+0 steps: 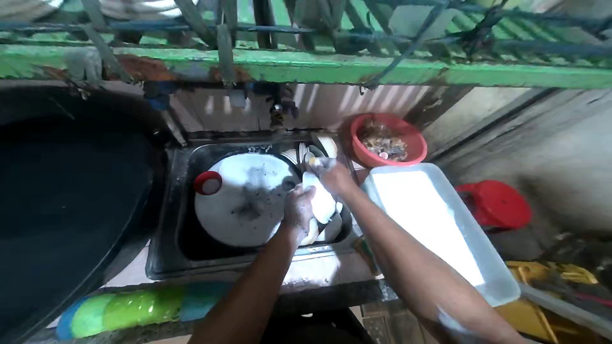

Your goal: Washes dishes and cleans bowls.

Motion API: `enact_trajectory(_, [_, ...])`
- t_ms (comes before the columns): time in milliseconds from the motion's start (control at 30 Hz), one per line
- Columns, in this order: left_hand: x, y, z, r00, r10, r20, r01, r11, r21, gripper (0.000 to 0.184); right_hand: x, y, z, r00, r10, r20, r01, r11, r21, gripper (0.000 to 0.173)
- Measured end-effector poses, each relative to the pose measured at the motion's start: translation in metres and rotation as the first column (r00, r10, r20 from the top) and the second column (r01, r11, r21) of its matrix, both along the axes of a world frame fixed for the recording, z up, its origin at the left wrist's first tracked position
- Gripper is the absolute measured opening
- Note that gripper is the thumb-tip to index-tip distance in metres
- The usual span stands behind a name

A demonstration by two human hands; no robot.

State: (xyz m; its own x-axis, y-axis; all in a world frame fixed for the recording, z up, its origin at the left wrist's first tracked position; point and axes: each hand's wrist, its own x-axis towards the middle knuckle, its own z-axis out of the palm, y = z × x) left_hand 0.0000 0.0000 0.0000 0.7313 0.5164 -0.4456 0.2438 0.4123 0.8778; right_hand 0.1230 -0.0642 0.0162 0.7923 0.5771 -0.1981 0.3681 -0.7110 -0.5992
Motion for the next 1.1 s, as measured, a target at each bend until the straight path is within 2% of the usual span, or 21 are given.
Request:
enact_trajectory(67, [0.002, 0.011, 0.002, 0.998, 0.058, 0.036, -0.060, 0.997, 0.047, 0.026, -0.028, 0.008, 0.015, 0.987, 0.100, 0.128, -0.098, 0.995, -0.022, 0.035])
enact_trajectory(133, [-0.001, 0.016, 0.001, 0.991, 0.097, 0.093, -0.098, 0.995, 0.006, 0.023, -0.053, 0.014, 0.020, 0.956, 0.194, 0.218, -0.192, 0.981, -0.034, 0.029])
enact_trajectory(200, [-0.009, 0.014, -0.004, 0.994, 0.058, 0.091, -0.058, 0.998, 0.005, 0.026, -0.038, 0.018, 0.018, 0.985, 0.148, 0.091, -0.144, 0.989, -0.042, 0.030])
enact_trajectory(267, [-0.012, 0.008, -0.010, 0.997, 0.021, 0.080, -0.026, 0.998, 0.051, 0.030, -0.008, 0.021, 0.013, 0.995, 0.045, -0.087, -0.053, 0.994, -0.091, 0.039])
enact_trajectory(300, [-0.012, 0.006, -0.010, 0.996, 0.048, 0.077, -0.052, 0.997, 0.055, 0.031, -0.004, 0.023, 0.011, 0.995, 0.019, -0.102, -0.032, 0.992, -0.124, 0.043])
enact_trajectory(333, [-0.011, 0.006, -0.008, 0.991, 0.103, 0.081, -0.105, 0.994, 0.014, 0.031, -0.011, 0.025, 0.011, 0.999, 0.031, -0.043, -0.037, 0.989, -0.140, 0.042])
enact_trajectory(400, [-0.007, 0.012, -0.003, 0.959, 0.253, 0.130, -0.221, 0.951, -0.218, 0.028, -0.049, 0.026, 0.011, 0.970, 0.136, 0.202, -0.111, 0.985, -0.129, 0.034])
enact_trajectory(467, [-0.008, 0.024, -0.003, 0.918, 0.347, 0.189, -0.245, 0.875, -0.417, 0.022, -0.088, 0.015, 0.000, 0.860, 0.267, 0.435, -0.271, 0.961, -0.056, 0.029])
enact_trajectory(500, [-0.012, 0.031, -0.004, 0.919, 0.346, 0.189, -0.235, 0.866, -0.442, 0.024, -0.097, 0.007, -0.008, 0.805, 0.299, 0.512, -0.342, 0.940, -0.011, 0.026])
enact_trajectory(567, [-0.019, 0.036, 0.006, 0.930, 0.363, 0.051, -0.323, 0.877, -0.357, 0.032, -0.100, -0.014, -0.022, 0.758, 0.314, 0.571, -0.419, 0.906, 0.057, 0.021])
enact_trajectory(633, [-0.026, 0.039, 0.018, 0.952, 0.305, -0.033, -0.306, 0.939, -0.155, 0.039, -0.090, -0.027, -0.026, 0.769, 0.238, 0.594, -0.398, 0.904, 0.154, 0.019])
enact_trajectory(667, [-0.028, 0.038, 0.020, 0.956, 0.294, -0.024, -0.294, 0.946, -0.133, 0.039, -0.085, -0.028, -0.025, 0.784, 0.174, 0.596, -0.361, 0.909, 0.209, 0.016])
enact_trajectory(733, [-0.026, 0.028, 0.022, 0.950, 0.309, 0.053, -0.291, 0.932, -0.217, 0.034, -0.080, -0.014, -0.015, 0.785, 0.074, 0.615, -0.307, 0.909, 0.283, 0.013])
enact_trajectory(800, [-0.025, 0.011, 0.023, 0.934, 0.342, 0.105, -0.301, 0.910, -0.284, 0.020, -0.088, 0.003, 0.001, 0.764, 0.115, 0.634, -0.353, 0.898, 0.263, 0.015])
enact_trajectory(833, [-0.026, 0.009, 0.023, 0.923, 0.363, 0.129, -0.303, 0.890, -0.340, 0.019, -0.092, 0.004, 0.006, 0.752, 0.158, 0.640, -0.389, 0.890, 0.238, 0.015])
enact_trajectory(900, [-0.028, 0.016, 0.027, 0.897, 0.430, 0.100, -0.374, 0.860, -0.348, 0.021, -0.091, -0.007, 0.005, 0.753, 0.182, 0.632, -0.411, 0.881, 0.235, 0.014])
enact_trajectory(933, [-0.033, 0.022, 0.028, 0.891, 0.444, 0.091, -0.389, 0.853, -0.348, 0.031, -0.087, -0.017, -0.003, 0.779, 0.137, 0.611, -0.371, 0.887, 0.274, 0.014])
enact_trajectory(1000, [-0.038, 0.030, 0.033, 0.894, 0.436, 0.107, -0.376, 0.857, -0.352, 0.041, -0.077, -0.025, -0.013, 0.889, -0.071, 0.453, -0.146, 0.893, 0.427, 0.017])
enact_trajectory(1067, [-0.040, 0.023, 0.040, 0.900, 0.424, 0.100, -0.378, 0.875, -0.303, 0.038, -0.079, -0.019, -0.014, 0.915, -0.281, 0.289, 0.085, 0.836, 0.542, 0.020])
enact_trajectory(1100, [-0.040, 0.018, 0.039, 0.904, 0.418, 0.090, -0.383, 0.884, -0.267, 0.035, -0.087, -0.015, -0.012, 0.912, -0.308, 0.269, 0.104, 0.811, 0.575, 0.019])
